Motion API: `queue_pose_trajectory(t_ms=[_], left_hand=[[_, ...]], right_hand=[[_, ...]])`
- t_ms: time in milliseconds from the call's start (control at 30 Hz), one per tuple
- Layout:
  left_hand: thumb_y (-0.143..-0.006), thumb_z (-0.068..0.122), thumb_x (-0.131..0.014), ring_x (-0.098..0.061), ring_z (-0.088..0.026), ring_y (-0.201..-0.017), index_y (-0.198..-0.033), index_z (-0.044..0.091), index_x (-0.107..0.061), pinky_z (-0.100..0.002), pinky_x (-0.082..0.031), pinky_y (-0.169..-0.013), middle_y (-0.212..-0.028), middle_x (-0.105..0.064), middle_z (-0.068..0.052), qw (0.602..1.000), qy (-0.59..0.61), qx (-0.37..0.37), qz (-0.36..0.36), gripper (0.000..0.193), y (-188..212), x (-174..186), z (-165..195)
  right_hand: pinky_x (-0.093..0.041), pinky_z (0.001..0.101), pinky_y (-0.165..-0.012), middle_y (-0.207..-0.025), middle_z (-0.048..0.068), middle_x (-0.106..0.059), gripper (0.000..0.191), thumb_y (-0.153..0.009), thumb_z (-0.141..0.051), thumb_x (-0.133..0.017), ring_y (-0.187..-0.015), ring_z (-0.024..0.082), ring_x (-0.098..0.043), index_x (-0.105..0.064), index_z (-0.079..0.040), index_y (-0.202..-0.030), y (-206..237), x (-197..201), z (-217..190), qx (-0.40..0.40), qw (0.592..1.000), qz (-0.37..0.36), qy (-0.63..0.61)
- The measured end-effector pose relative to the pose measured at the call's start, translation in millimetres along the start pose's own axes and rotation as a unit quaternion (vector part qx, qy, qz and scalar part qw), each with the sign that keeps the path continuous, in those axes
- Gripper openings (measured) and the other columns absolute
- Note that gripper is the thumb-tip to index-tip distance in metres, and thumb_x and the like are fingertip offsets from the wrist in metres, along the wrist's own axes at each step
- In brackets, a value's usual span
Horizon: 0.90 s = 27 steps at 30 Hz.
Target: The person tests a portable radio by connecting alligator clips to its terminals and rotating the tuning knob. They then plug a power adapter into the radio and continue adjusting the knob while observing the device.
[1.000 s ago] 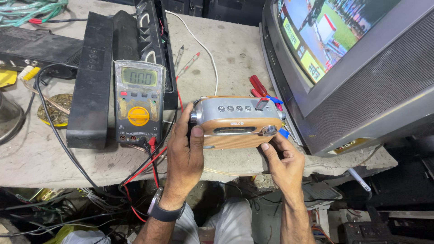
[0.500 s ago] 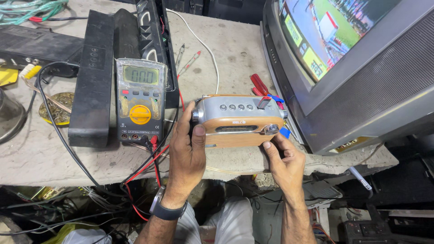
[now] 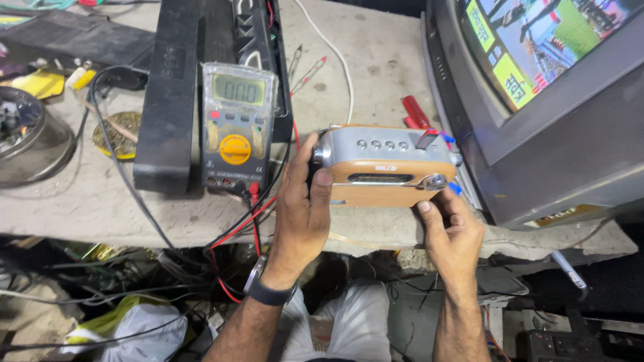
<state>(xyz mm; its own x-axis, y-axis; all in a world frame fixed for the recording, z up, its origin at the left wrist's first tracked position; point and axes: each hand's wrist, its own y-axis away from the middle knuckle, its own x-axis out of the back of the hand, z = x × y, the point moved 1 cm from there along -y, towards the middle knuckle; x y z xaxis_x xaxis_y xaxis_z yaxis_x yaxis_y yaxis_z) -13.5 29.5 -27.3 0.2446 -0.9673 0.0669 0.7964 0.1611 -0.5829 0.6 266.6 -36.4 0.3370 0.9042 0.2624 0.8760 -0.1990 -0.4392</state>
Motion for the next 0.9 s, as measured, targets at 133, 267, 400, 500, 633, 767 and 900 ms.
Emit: queue_pose_trajectory(t_ms=[133,267,400,500,633,767,900], left_hand=[[-0.114,0.040,-0.041,-0.053,-0.040,-0.144,-0.152,-0.005,-0.043,-0.045,-0.040,-0.122,-0.150,-0.056,-0.028,1.000,0.002,0.005,-0.005,0.059,6.0,4.5,0.9],[-0.115,0.039,-0.041,-0.052,-0.039,-0.146,-0.154,-0.006,-0.041,-0.045,-0.038,-0.124,-0.151,-0.055,-0.028,1.000,0.018,0.003,-0.016,0.060,7.0,6.9,4.9],[-0.114,0.037,-0.046,-0.053,-0.037,-0.145,-0.154,-0.008,-0.039,-0.044,-0.039,-0.123,-0.150,-0.055,-0.028,0.999,0.024,-0.002,-0.025,0.061,6.7,7.9,7.3],[-0.112,0.034,-0.056,-0.054,-0.037,-0.146,-0.156,-0.006,-0.037,-0.043,-0.041,-0.124,-0.152,-0.054,-0.028,0.999,0.035,-0.009,-0.037,0.063,7.3,8.4,5.2],[-0.096,0.025,-0.075,-0.057,-0.035,-0.140,-0.158,-0.002,-0.033,-0.041,-0.045,-0.118,-0.148,-0.055,-0.025,0.999,0.014,0.010,-0.047,0.080,10.7,5.9,2.0],[-0.083,0.015,-0.087,-0.052,-0.036,-0.141,-0.159,0.001,-0.025,-0.043,-0.044,-0.118,-0.149,-0.051,-0.024,0.997,-0.042,-0.024,-0.058,0.100,11.8,3.1,2.3],[-0.078,0.006,-0.089,-0.045,-0.039,-0.145,-0.161,0.002,-0.011,-0.045,-0.041,-0.120,-0.154,-0.043,-0.026,0.994,-0.054,-0.019,-0.093,0.115,12.5,-0.2,3.7]], right_hand=[[-0.052,0.0277,-0.099,-0.124,0.012,-0.070,0.038,-0.101,-0.008,-0.065,-0.112,0.013,-0.064,-0.061,0.003,-0.137,8.0,2.4,-4.3,0.044,0.998,-0.028,0.021],[-0.052,0.0293,-0.097,-0.121,0.013,-0.073,0.031,-0.103,-0.006,-0.069,-0.109,0.016,-0.066,-0.067,0.005,-0.131,9.2,8.4,-3.4,0.065,0.990,-0.023,0.121],[-0.053,0.0293,-0.095,-0.120,0.013,-0.072,0.034,-0.101,-0.009,-0.069,-0.107,0.015,-0.066,-0.066,0.005,-0.132,10.3,8.5,-2.3,0.047,0.995,-0.018,0.091],[-0.053,0.0284,-0.095,-0.120,0.012,-0.071,0.039,-0.100,-0.011,-0.068,-0.108,0.014,-0.066,-0.062,0.003,-0.136,10.9,7.8,-2.6,0.034,0.998,-0.019,0.047],[-0.053,0.0306,-0.094,-0.118,0.015,-0.074,0.030,-0.103,-0.009,-0.071,-0.106,0.016,-0.068,-0.068,0.004,-0.129,12.2,13.0,-5.5,0.075,0.985,-0.023,0.153],[-0.054,0.0318,-0.094,-0.120,0.016,-0.074,0.035,-0.102,-0.012,-0.071,-0.107,0.018,-0.069,-0.066,0.002,-0.133,13.9,13.0,-6.3,0.082,0.987,-0.010,0.141],[-0.054,0.0319,-0.089,-0.112,0.016,-0.075,0.040,-0.100,-0.015,-0.071,-0.101,0.019,-0.071,-0.064,-0.001,-0.136,16.3,14.5,-6.5,0.057,0.990,-0.003,0.131]])
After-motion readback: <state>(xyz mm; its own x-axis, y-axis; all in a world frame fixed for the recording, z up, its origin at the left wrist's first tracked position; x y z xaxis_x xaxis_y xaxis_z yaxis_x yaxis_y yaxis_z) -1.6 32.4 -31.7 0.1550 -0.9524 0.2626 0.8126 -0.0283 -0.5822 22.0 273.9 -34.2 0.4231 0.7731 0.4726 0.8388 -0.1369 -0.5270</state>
